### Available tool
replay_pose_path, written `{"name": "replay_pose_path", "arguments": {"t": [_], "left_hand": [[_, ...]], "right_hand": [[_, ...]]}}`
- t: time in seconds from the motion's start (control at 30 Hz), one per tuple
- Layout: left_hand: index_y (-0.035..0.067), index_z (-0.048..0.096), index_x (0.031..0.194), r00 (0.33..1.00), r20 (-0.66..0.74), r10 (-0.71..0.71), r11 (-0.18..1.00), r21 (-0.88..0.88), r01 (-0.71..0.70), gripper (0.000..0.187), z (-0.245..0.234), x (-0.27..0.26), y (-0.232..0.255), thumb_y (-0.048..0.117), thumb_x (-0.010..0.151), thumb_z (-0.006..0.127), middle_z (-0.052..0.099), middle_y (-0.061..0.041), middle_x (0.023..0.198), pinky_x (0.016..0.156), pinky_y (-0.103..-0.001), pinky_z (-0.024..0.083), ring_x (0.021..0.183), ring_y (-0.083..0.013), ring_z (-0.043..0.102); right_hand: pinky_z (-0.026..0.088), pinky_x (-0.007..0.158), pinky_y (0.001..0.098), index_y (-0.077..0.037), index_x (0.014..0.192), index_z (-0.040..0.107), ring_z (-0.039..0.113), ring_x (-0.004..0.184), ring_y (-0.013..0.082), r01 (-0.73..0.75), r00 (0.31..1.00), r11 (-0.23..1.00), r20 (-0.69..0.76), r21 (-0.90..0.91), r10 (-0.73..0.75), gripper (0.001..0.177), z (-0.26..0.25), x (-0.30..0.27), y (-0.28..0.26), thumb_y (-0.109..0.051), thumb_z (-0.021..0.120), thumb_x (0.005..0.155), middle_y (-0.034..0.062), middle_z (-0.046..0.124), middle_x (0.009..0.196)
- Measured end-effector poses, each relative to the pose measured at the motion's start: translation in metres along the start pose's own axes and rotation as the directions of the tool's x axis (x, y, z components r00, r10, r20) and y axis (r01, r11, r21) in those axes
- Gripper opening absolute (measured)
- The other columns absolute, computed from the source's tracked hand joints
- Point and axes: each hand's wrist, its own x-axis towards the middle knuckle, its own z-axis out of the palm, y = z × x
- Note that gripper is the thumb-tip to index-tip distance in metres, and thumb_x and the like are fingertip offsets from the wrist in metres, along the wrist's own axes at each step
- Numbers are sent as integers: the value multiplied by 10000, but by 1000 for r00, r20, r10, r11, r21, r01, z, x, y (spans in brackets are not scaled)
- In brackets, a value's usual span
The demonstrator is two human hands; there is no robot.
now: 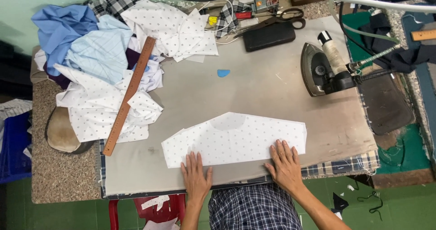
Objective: The person irons a white patterned fabric piece on a worktable, then folds and cuts it with scissors. The person repeats ironing and cutting on additional fabric pieces, handling each piece individually.
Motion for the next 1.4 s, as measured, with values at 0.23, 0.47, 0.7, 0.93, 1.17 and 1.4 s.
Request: {"name": "replay_pose_path", "arguments": {"t": [0.23, 0.47, 0.7, 0.93, 1.17, 1.4], "left_hand": [[127, 55, 1628, 998, 27, 53, 941, 332, -59, 848, -6, 1, 26, 684, 1016, 238, -15, -122, 1730, 1290, -497, -11, 1589, -266, -9], [67, 213, 1626, 1000, 14, -21, 999, -43, 22, 763, -21, -2, 15, 575, 1063, 296, 187, -155, 1701, 1267, -525, 56, 1582, -307, 139], [71, 157, 1640, 981, -10, -194, 981, 12, 194, 822, -15, -6, 0, 635, 1046, 233, 102, -175, 1714, 1265, -531, 42, 1589, -323, 84], [134, 144, 1649, 969, -52, -241, 951, 188, 247, 822, -9, -11, 0, 678, 1034, 104, 86, -134, 1726, 1281, -498, 32, 1600, -276, 73], [134, 133, 1641, 963, -38, -266, 962, 54, 268, 806, -1, -10, -2, 659, 1030, 96, 67, -132, 1722, 1274, -521, 11, 1599, -276, 60], [167, 109, 1636, 966, -38, -255, 964, 60, 257, 804, 3, -12, -8, 671, 1011, 141, 62, -143, 1717, 1272, -529, 35, 1599, -290, 71]], "right_hand": [[66, 1300, 493, -90, 1645, 149, 92, 1602, 271, 171, 985, 981, 18, 97, -173, 787, 0, 24, 7, -536, 340, 1025, 121, 114, 1730], [-23, 1322, 485, -84, 1601, 206, 36, 1616, 247, 214, 970, 953, 66, 213, -233, 743, 7, 37, 16, -572, 223, 1041, 132, 110, 1727], [39, 1331, 541, -84, 1593, 276, 136, 1624, 306, 191, 973, 953, 82, 233, -215, 758, 23, 30, 22, -600, 193, 1045, 168, 206, 1719], [131, 1355, 533, -79, 1559, 424, 259, 1628, 316, 168, 977, 976, 111, 135, -184, 753, 35, 20, 29, -575, 280, 1012, 181, 349, 1703], [167, 1358, 527, -72, 1533, 480, 317, 1614, 327, 178, 978, 979, 91, 101, -187, 718, 37, 18, 31, -534, 340, 1001, 195, 414, 1674], [171, 1331, 547, -67, 1576, 370, 275, 1600, 325, 139, 978, 975, 131, 175, -163, 725, 18, 45, 43, -531, 307, 1022, 200, 343, 1676]]}}
